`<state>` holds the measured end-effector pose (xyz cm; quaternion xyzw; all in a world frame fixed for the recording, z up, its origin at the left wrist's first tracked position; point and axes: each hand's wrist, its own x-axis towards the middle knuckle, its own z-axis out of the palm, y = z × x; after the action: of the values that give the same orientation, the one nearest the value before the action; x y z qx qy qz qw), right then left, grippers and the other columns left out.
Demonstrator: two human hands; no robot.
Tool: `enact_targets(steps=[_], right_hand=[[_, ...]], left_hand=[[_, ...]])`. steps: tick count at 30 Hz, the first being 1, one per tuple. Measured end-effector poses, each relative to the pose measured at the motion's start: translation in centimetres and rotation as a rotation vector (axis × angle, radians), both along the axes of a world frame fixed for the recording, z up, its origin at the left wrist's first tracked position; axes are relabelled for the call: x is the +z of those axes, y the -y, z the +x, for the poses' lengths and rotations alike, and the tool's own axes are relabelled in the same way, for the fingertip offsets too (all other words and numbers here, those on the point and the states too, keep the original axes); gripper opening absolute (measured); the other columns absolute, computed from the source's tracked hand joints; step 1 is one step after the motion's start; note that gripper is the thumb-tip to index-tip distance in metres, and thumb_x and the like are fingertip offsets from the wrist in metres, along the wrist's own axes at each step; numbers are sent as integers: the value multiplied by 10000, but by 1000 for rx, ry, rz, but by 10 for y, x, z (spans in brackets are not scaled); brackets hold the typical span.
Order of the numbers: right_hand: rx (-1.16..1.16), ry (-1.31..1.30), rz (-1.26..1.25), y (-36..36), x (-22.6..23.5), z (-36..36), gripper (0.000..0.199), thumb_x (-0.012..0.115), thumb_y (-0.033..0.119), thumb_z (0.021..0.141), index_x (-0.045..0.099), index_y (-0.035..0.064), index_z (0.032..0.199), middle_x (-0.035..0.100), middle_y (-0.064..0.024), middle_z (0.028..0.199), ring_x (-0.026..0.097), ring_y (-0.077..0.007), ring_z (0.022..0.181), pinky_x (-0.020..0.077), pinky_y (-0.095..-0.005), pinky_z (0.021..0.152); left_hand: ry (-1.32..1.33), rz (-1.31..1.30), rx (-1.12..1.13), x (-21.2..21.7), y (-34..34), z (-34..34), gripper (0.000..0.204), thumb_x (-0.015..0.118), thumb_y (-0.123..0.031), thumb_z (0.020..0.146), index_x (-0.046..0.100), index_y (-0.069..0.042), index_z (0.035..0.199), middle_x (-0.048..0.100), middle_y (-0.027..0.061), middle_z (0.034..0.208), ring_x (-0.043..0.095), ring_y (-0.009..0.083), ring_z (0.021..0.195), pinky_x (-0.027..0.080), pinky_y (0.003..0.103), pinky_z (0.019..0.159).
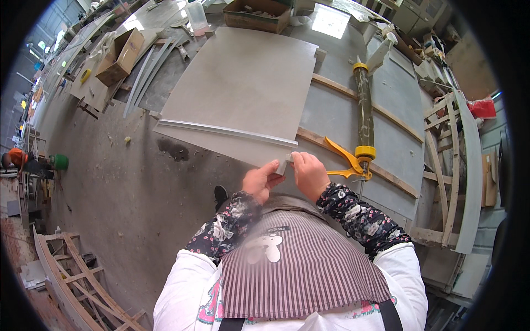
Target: The person aligns and fits white plastic edge strips onto the edges of a large grey board. They repeatedly pick up strips, test the fit, and place the board on a workbench to check alignment.
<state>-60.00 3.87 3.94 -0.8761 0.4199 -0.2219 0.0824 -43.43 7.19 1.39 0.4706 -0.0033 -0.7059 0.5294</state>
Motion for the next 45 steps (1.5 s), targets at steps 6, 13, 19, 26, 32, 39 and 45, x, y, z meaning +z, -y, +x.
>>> enact_targets(steps=[6,13,19,26,32,39,45], right_hand=[[-13,48,-24,-1,-2,2,232,600,49,790,519,10,1004,576,-149,861,580,-330,795,485,-406,691],[-104,155,-61,-6,-6,7,263,611,35,768,542,20,1021,594,-139,886,589,-332,831,494,-399,716],[-115,146,-48,-3,-8,9,295,612,14,753,550,32,1041,602,-140,904,586,-333,856,490,-402,746],[-243,479,368,-6,-12,2,279,636,16,781,565,44,1050,609,-133,908,593,-295,856,490,-379,744],[-117,309,228,3,-12,-6,197,581,41,815,540,8,1005,601,-203,936,600,-372,865,500,-430,748],[-88,-62,407,4,9,-6,150,500,110,876,458,-25,927,623,-247,789,626,-418,754,519,-473,670],[-125,-51,432,3,2,-7,233,565,155,896,407,-17,903,611,-240,732,618,-424,724,497,-493,615]], left_hand=[[-23,14,-19,-2,1,2,194,700,-55,830,610,29,980,622,119,932,608,254,819,554,432,783],[-2,4,-30,4,0,1,166,648,-70,875,619,40,996,624,107,938,603,239,820,551,394,786],[23,6,-29,5,1,-1,171,648,-71,875,616,47,995,615,110,956,597,240,838,561,385,798],[-26,-52,-25,-2,3,0,189,650,-87,877,610,44,1008,605,120,976,596,252,862,558,393,807],[-47,21,-247,-25,4,7,234,609,-254,922,638,-52,1035,627,58,876,589,180,736,494,316,634],[134,-180,-514,-32,4,9,325,527,-384,947,457,-144,739,315,-42,533,319,97,475,239,260,448],[24,-234,-449,-34,4,0,329,460,-345,970,388,-153,713,266,-43,525,274,96,462,223,259,443]])
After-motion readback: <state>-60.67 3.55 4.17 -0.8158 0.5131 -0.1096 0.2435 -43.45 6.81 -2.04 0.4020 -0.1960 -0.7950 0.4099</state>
